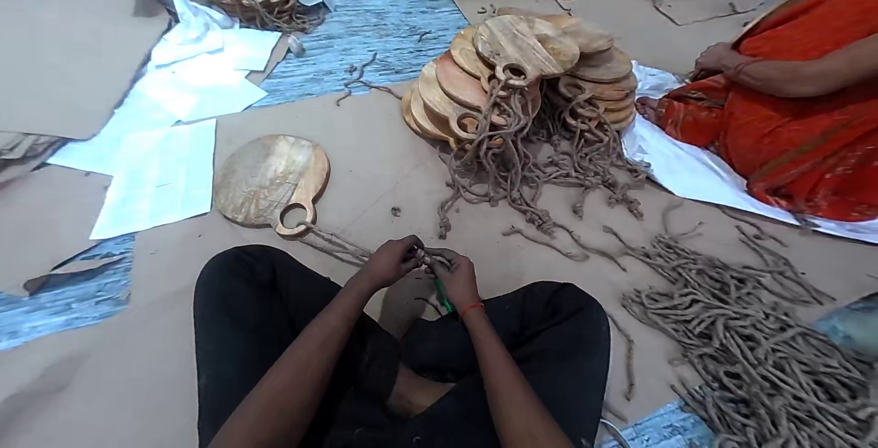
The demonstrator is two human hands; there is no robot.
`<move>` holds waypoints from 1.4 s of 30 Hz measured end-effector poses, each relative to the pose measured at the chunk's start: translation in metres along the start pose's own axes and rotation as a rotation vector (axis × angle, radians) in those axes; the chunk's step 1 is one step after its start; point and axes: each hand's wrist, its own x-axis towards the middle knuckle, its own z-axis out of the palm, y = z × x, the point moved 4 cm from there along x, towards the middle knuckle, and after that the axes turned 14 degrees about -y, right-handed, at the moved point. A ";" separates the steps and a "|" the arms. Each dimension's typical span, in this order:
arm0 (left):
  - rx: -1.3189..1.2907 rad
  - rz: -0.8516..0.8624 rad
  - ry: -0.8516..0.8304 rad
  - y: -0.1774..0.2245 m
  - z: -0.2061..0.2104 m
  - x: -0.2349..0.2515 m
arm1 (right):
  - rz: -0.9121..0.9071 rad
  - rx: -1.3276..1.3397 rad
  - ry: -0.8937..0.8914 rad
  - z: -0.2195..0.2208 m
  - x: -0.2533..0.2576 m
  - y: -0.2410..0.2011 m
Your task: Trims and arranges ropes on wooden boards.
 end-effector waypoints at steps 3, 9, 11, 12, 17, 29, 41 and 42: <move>-0.011 0.012 0.003 -0.002 0.002 0.002 | 0.051 0.052 0.006 -0.001 0.004 0.008; 0.023 -0.099 0.027 -0.002 0.008 0.011 | 0.130 -0.016 0.071 -0.009 0.014 0.013; 0.002 -0.122 0.048 -0.003 0.010 0.014 | 0.166 -0.008 0.086 -0.013 0.017 0.015; -0.006 -0.126 0.063 -0.003 0.010 0.014 | 0.171 0.033 0.096 -0.013 0.017 0.015; -0.122 -0.093 0.175 -0.006 0.003 0.013 | 0.113 0.233 0.100 -0.021 0.025 0.011; -0.099 -0.351 0.065 -0.022 0.020 0.031 | 0.206 -0.324 0.027 -0.014 0.041 0.013; -0.057 -0.472 0.075 -0.024 0.027 0.040 | 0.265 -0.509 -0.135 -0.020 0.062 0.013; -0.061 -0.471 0.080 -0.024 0.027 0.041 | 0.266 -0.537 -0.168 -0.022 0.064 0.013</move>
